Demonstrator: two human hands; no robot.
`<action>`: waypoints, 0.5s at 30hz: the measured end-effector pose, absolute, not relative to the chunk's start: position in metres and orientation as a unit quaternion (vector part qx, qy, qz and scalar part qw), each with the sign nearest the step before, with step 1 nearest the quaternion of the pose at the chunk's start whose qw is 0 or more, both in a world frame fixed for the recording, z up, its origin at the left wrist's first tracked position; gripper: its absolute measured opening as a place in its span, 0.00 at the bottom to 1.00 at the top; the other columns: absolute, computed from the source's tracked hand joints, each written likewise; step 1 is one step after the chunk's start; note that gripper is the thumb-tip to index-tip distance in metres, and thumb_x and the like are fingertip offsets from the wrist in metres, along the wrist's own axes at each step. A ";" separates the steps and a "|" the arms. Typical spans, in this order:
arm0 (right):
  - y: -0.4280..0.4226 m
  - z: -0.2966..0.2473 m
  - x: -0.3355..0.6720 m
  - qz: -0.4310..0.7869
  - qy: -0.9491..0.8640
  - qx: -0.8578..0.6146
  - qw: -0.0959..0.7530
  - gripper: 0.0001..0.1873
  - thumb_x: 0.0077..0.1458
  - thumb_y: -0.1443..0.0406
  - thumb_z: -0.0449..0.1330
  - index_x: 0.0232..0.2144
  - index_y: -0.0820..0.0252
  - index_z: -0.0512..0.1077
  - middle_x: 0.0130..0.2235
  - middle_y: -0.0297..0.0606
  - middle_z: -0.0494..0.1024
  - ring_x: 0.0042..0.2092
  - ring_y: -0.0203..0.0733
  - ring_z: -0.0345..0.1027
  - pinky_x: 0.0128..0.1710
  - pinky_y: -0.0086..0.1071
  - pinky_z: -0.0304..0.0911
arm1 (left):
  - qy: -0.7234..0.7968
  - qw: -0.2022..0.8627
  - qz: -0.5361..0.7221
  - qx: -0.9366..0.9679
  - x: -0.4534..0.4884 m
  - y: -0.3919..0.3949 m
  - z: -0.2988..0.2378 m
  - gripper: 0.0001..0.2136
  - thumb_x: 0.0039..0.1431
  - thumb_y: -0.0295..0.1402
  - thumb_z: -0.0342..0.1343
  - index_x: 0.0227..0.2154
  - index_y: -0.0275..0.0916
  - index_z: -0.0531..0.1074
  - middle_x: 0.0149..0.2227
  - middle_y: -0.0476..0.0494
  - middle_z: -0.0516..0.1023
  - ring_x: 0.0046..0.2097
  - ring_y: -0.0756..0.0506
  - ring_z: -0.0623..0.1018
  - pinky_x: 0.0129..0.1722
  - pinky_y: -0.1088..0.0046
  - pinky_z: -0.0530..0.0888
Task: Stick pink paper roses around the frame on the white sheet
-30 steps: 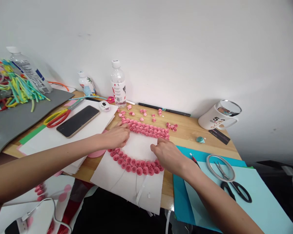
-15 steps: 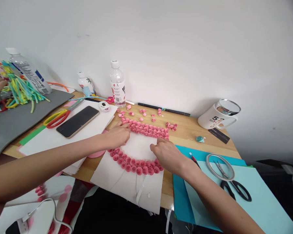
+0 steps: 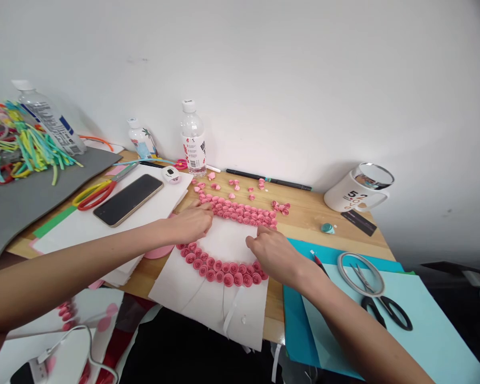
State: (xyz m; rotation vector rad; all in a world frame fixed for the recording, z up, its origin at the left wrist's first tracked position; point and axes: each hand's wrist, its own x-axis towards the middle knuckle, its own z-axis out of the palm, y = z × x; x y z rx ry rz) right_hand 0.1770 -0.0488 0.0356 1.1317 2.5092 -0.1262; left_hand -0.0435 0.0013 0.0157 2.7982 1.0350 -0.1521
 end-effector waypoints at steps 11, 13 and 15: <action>-0.048 0.035 0.178 -0.044 0.894 0.402 0.191 0.14 0.44 0.80 0.56 0.34 0.67 0.71 0.29 0.47 0.76 0.40 0.48 0.67 0.28 0.30 0.52 | 0.326 0.020 -0.054 0.943 -0.046 0.004 0.002 0.12 0.41 0.16 0.50 0.14 0.38 0.56 0.22 0.44 0.65 0.32 0.45 0.64 0.38 0.66 0.61; -0.048 0.035 0.178 -0.046 0.894 0.402 0.193 0.14 0.43 0.80 0.55 0.34 0.67 0.71 0.29 0.47 0.76 0.40 0.48 0.67 0.29 0.30 0.53 | 0.304 0.014 -0.036 0.952 -0.047 0.004 -0.002 0.13 0.41 0.16 0.50 0.14 0.38 0.55 0.22 0.45 0.65 0.33 0.45 0.65 0.39 0.66 0.62; -0.047 0.035 0.178 -0.047 0.895 0.401 0.192 0.14 0.43 0.80 0.54 0.34 0.67 0.72 0.28 0.47 0.76 0.40 0.48 0.67 0.29 0.31 0.53 | 0.288 0.010 -0.033 0.957 -0.047 0.004 -0.003 0.14 0.41 0.15 0.50 0.13 0.38 0.55 0.21 0.46 0.64 0.34 0.44 0.65 0.39 0.66 0.62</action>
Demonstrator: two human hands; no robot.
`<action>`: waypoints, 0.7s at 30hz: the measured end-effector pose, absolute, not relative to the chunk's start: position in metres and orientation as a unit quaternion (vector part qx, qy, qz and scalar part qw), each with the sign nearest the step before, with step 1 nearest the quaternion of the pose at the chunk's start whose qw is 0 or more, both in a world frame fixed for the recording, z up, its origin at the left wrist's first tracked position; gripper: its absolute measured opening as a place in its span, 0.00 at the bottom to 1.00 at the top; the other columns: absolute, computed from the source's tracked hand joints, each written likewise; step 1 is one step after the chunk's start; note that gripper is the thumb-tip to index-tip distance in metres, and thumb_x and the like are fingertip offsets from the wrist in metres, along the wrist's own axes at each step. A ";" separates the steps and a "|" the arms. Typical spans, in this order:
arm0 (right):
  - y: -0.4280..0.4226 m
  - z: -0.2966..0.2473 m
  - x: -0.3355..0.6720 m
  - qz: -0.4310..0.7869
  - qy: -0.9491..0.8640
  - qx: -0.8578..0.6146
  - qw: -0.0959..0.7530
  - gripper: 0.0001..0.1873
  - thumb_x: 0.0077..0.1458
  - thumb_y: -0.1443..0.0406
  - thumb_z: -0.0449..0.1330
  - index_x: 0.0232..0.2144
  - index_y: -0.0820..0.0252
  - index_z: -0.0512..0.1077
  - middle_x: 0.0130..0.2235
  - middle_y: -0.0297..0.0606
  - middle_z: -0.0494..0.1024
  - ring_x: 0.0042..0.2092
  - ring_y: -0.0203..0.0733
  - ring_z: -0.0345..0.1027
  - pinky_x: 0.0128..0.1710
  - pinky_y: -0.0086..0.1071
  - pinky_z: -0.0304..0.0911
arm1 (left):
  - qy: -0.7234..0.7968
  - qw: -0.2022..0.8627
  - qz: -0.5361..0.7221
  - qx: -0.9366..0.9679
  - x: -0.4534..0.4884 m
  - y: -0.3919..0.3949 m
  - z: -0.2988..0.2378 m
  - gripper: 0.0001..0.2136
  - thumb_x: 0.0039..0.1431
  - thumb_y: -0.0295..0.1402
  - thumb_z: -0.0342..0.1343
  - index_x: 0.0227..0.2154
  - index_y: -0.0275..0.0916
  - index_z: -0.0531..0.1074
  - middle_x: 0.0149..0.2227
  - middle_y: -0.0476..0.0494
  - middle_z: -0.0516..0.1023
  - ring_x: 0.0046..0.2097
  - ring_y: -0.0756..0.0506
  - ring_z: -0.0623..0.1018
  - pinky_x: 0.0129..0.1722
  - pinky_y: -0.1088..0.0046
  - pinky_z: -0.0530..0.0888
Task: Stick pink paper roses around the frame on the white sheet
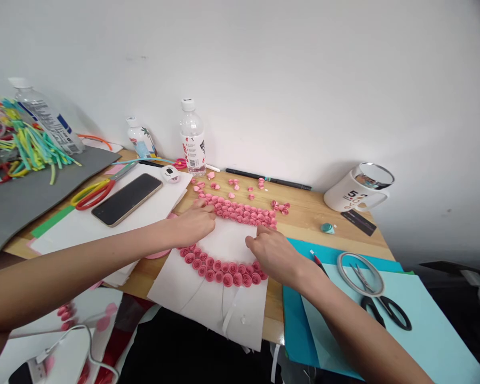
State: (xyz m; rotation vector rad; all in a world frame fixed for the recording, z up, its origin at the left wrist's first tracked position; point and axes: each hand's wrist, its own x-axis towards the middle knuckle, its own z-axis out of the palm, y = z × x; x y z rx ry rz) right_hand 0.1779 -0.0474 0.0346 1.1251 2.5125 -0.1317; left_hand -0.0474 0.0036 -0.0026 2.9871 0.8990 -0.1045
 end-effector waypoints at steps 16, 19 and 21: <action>-0.048 0.034 0.178 -0.043 0.895 0.402 0.186 0.13 0.44 0.80 0.54 0.33 0.67 0.71 0.28 0.47 0.76 0.40 0.48 0.67 0.29 0.31 0.53 | 0.257 -0.004 -0.045 0.965 -0.047 0.001 0.003 0.15 0.39 0.12 0.48 0.13 0.38 0.54 0.22 0.46 0.65 0.31 0.47 0.64 0.38 0.68 0.64; -0.048 0.034 0.178 -0.043 0.896 0.402 0.185 0.14 0.44 0.80 0.54 0.33 0.66 0.71 0.28 0.47 0.76 0.40 0.49 0.67 0.29 0.32 0.53 | 0.254 -0.025 -0.091 0.963 -0.043 -0.001 0.009 0.15 0.35 0.11 0.48 0.13 0.38 0.52 0.22 0.46 0.65 0.31 0.47 0.65 0.39 0.68 0.65; -0.048 0.034 0.178 -0.046 0.894 0.403 0.189 0.14 0.44 0.80 0.54 0.33 0.66 0.71 0.28 0.47 0.76 0.40 0.49 0.67 0.29 0.32 0.53 | 0.256 -0.035 -0.109 0.960 -0.043 0.000 0.009 0.15 0.35 0.11 0.49 0.13 0.37 0.53 0.22 0.46 0.65 0.31 0.47 0.65 0.37 0.69 0.65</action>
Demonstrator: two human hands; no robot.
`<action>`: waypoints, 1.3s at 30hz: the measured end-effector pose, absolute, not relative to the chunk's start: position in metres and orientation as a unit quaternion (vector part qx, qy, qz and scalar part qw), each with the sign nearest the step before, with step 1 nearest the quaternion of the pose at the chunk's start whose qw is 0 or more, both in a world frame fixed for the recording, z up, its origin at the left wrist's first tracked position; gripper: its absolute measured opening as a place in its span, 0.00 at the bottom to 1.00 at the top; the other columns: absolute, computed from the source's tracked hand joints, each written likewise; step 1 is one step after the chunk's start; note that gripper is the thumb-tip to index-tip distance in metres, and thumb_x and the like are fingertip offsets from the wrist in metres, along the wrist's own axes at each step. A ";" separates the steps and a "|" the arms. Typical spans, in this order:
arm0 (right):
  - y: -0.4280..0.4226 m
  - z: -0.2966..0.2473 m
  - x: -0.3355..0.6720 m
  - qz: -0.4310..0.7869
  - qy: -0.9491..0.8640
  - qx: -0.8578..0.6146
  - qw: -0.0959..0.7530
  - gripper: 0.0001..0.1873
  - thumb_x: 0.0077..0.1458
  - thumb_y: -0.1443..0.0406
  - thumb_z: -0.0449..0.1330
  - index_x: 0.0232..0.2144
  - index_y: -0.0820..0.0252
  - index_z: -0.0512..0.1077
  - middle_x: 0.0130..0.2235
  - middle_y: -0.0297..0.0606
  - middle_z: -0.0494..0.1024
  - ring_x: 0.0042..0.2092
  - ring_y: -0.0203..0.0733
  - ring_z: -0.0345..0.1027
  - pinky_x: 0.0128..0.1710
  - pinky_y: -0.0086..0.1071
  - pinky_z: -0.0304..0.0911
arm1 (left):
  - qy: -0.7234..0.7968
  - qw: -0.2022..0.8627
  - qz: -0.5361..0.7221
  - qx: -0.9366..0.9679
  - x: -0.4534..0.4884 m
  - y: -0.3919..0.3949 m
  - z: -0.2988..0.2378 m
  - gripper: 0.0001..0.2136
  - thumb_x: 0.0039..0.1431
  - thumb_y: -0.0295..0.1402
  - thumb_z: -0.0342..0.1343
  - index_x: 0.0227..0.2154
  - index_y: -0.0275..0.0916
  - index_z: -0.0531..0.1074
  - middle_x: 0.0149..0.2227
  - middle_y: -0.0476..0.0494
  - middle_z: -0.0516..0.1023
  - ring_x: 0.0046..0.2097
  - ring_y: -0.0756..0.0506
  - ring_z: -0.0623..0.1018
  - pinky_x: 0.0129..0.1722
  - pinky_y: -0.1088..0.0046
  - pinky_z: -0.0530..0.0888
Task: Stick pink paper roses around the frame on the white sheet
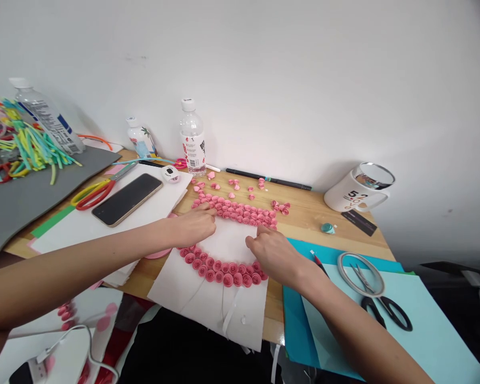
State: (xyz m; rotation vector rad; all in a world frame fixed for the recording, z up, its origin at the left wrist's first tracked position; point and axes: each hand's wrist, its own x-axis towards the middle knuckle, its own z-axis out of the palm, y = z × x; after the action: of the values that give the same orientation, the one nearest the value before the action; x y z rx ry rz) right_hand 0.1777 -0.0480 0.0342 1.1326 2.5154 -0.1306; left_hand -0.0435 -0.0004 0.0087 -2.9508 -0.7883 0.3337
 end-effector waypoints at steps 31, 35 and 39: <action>-0.048 0.035 0.178 -0.047 0.895 0.401 0.189 0.13 0.46 0.80 0.54 0.34 0.66 0.72 0.28 0.48 0.76 0.40 0.50 0.67 0.28 0.33 0.52 | -0.244 0.056 0.115 -0.961 -0.041 -0.001 0.013 0.16 0.36 0.11 0.49 0.12 0.38 0.51 0.21 0.44 0.66 0.30 0.46 0.65 0.32 0.69 0.63; -0.048 0.035 0.178 -0.047 0.895 0.400 0.191 0.14 0.45 0.80 0.54 0.34 0.67 0.72 0.28 0.47 0.76 0.39 0.50 0.67 0.28 0.33 0.53 | -0.239 0.048 0.111 -0.963 -0.042 -0.001 0.011 0.16 0.36 0.11 0.49 0.12 0.38 0.53 0.19 0.44 0.65 0.31 0.45 0.66 0.32 0.69 0.63; -0.048 0.034 0.178 -0.051 0.896 0.401 0.185 0.14 0.46 0.80 0.53 0.34 0.67 0.72 0.28 0.48 0.76 0.39 0.49 0.67 0.29 0.32 0.53 | -0.232 0.044 0.100 -0.967 -0.045 0.000 0.006 0.14 0.40 0.11 0.50 0.14 0.37 0.58 0.21 0.44 0.68 0.34 0.44 0.68 0.33 0.69 0.64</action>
State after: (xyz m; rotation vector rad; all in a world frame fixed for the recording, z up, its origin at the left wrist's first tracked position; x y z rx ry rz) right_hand 0.1783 -0.0478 0.0337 1.1300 2.5244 -0.1433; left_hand -0.0451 -0.0001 0.0060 -2.9550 -0.7095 0.3048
